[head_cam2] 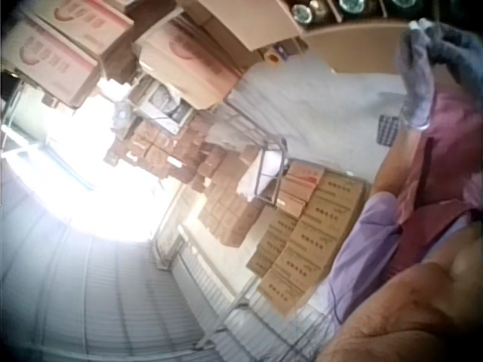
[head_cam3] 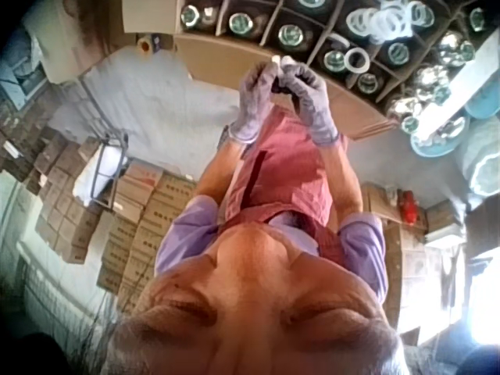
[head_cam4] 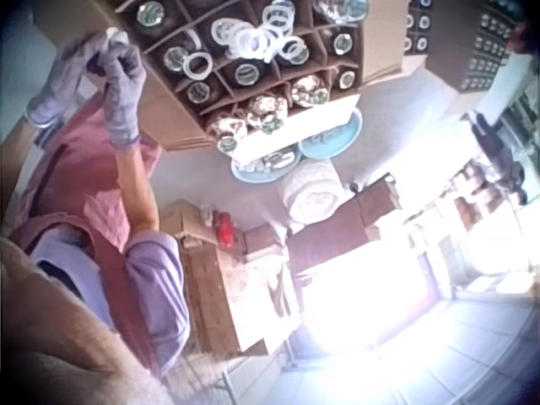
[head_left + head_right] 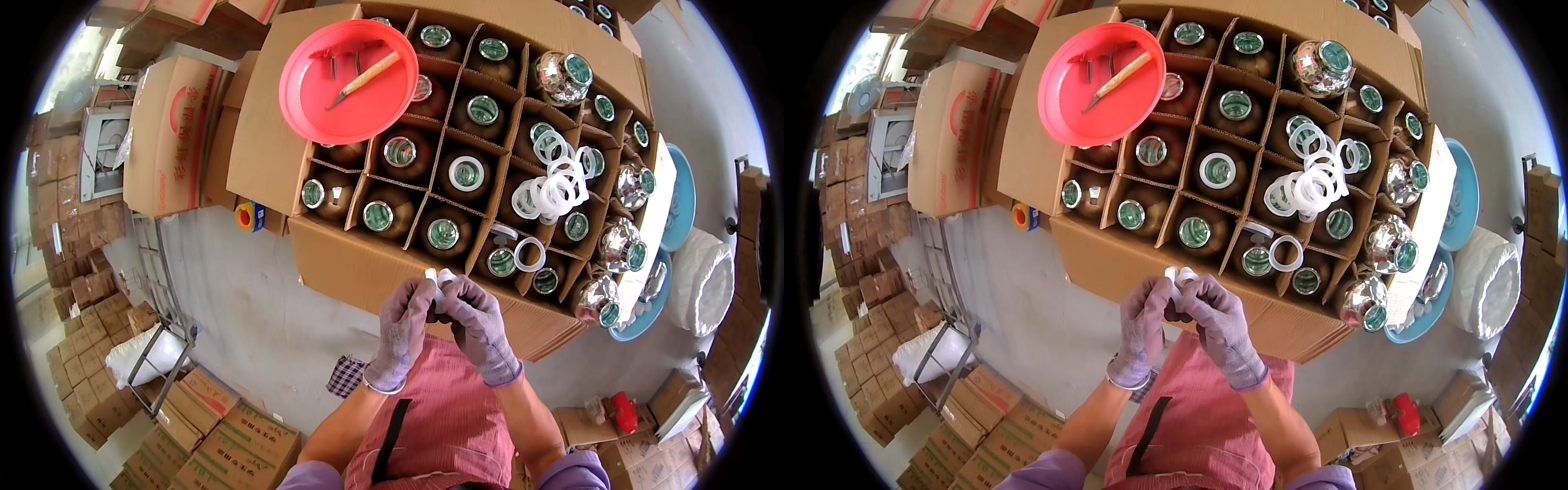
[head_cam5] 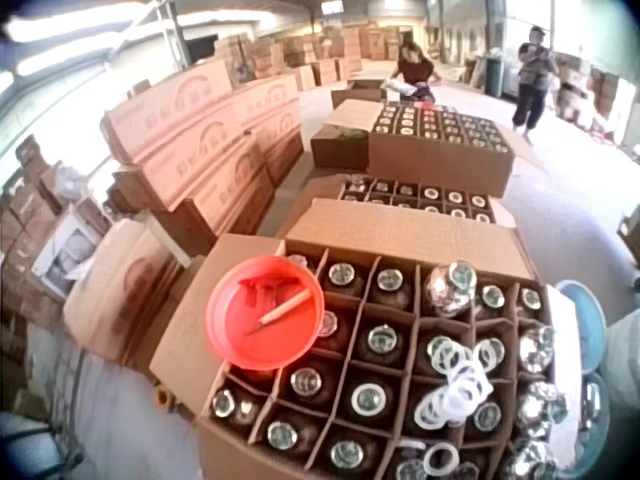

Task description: The person places silver-wrapped jars into a cardboard box with dividers, then adds white plastic rings to the top of each jar. The person works in a warehouse setting with multiple boxes and supplies visible.

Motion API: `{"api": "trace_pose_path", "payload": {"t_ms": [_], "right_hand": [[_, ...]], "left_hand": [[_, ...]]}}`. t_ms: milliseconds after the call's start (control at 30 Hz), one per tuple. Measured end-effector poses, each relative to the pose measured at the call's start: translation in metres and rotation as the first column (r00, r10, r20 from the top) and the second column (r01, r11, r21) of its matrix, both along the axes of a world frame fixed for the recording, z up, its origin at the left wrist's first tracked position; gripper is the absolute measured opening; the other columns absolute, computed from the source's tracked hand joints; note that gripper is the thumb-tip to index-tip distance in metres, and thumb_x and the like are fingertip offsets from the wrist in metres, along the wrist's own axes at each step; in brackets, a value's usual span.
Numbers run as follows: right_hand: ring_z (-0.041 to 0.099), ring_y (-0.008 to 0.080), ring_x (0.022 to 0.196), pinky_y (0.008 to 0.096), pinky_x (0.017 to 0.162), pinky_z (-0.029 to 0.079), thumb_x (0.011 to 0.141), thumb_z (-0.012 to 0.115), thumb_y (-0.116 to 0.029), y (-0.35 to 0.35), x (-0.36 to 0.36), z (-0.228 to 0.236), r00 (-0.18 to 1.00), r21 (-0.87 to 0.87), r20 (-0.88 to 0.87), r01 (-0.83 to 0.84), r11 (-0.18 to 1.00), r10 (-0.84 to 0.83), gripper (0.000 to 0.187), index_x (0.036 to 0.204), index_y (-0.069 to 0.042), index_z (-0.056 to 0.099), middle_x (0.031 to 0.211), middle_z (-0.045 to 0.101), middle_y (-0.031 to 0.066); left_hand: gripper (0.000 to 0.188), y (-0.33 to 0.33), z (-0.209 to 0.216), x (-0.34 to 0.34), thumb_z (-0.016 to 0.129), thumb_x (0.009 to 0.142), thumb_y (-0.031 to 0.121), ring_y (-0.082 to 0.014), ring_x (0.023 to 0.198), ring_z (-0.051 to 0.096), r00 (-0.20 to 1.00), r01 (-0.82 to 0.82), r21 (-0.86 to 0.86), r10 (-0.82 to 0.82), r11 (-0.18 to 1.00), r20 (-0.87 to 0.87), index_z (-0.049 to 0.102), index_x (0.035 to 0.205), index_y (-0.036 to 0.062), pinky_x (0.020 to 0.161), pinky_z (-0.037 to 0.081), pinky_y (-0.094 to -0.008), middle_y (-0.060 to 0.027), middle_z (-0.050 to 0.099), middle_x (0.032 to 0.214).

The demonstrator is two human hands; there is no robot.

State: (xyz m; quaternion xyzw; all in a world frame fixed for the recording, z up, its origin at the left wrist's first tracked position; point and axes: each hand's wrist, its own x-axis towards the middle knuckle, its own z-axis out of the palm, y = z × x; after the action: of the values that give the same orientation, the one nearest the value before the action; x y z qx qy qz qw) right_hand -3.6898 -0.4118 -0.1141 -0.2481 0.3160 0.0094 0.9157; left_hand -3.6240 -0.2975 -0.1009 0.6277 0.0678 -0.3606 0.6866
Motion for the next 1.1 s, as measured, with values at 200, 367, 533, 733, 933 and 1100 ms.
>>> {"api": "trace_pose_path", "payload": {"t_ms": [200,367,533,733,933,1100], "right_hand": [[0.055,0.0135,0.079,0.0295,0.077,0.047,0.089,0.063,-0.011,0.010,0.002,-0.001,0.995,0.167,-0.014,0.103,0.981,-0.102,0.010,0.086,-0.005,0.055,0.088,0.056,0.0013],[0.054,0.0142,0.082,0.0256,0.069,0.046,0.083,0.067,-0.009,-0.015,0.009,0.041,0.973,-0.783,-0.062,-0.186,0.593,0.222,0.008,0.083,-0.004,0.062,0.097,0.056,0.0081],[0.061,0.0171,0.078,0.0278,0.063,0.051,0.084,0.055,0.004,-0.036,-0.014,0.058,0.997,-0.611,0.081,0.041,0.791,0.011,0.007,0.085,0.002,0.061,0.097,0.056,0.0123],[0.062,0.0226,0.074,0.0314,0.062,0.052,0.088,0.052,0.002,-0.029,0.004,0.002,0.950,-0.809,-0.267,-0.313,0.497,0.163,0.014,0.095,-0.002,0.063,0.101,0.054,0.0114],[0.062,0.0339,0.083,0.0409,0.068,0.054,0.089,0.059,-0.013,-0.020,0.043,-0.062,0.930,-0.946,-0.322,-0.312,-0.084,0.178,0.013,0.101,-0.012,0.061,0.106,0.051,0.0143],[0.063,0.0330,0.085,0.0422,0.066,0.055,0.088,0.062,-0.017,-0.019,0.061,-0.074,0.859,-0.881,-0.450,-0.384,-0.276,0.244,0.014,0.101,-0.013,0.061,0.112,0.050,0.0137]], "left_hand": [[0.038,0.000,0.000,-0.005,0.058,0.095,0.039,-0.0044,0.075,0.043,0.995,-0.093,0.002,0.093,0.996,-0.037,0.054,0.100,0.0012,0.067,0.038,-0.0212,0.0036,0.052,0.087],[0.039,0.004,0.025,0.006,0.061,0.094,0.038,-0.0062,0.075,0.046,0.996,-0.010,-0.113,0.000,0.994,-0.090,0.055,0.099,0.0000,0.066,0.039,-0.0233,0.0007,0.053,0.090],[0.027,0.025,0.090,0.017,0.057,0.096,0.024,-0.0159,0.064,0.053,0.971,0.231,-0.450,-0.237,0.863,0.045,0.059,0.081,0.0013,0.060,0.045,-0.0311,-0.0081,0.060,0.080],[0.041,-0.011,0.139,0.006,0.052,0.098,0.030,-0.0198,0.046,0.049,0.985,0.145,-0.858,-0.156,0.493,0.077,0.058,0.070,0.0018,0.042,0.037,-0.0329,-0.0088,0.053,0.062],[0.055,-0.016,0.153,-0.004,0.046,0.100,0.036,-0.0187,0.033,0.040,0.995,0.002,-0.810,-0.079,0.587,-0.055,0.053,0.055,0.0048,0.033,0.029,-0.0307,-0.0059,0.045,0.047],[0.050,-0.019,0.146,0.002,0.048,0.099,0.036,-0.0221,0.038,0.045,0.990,0.025,-0.899,-0.136,0.437,-0.038,0.057,0.064,0.0030,0.036,0.033,-0.0336,-0.0079,0.050,0.054]]}}
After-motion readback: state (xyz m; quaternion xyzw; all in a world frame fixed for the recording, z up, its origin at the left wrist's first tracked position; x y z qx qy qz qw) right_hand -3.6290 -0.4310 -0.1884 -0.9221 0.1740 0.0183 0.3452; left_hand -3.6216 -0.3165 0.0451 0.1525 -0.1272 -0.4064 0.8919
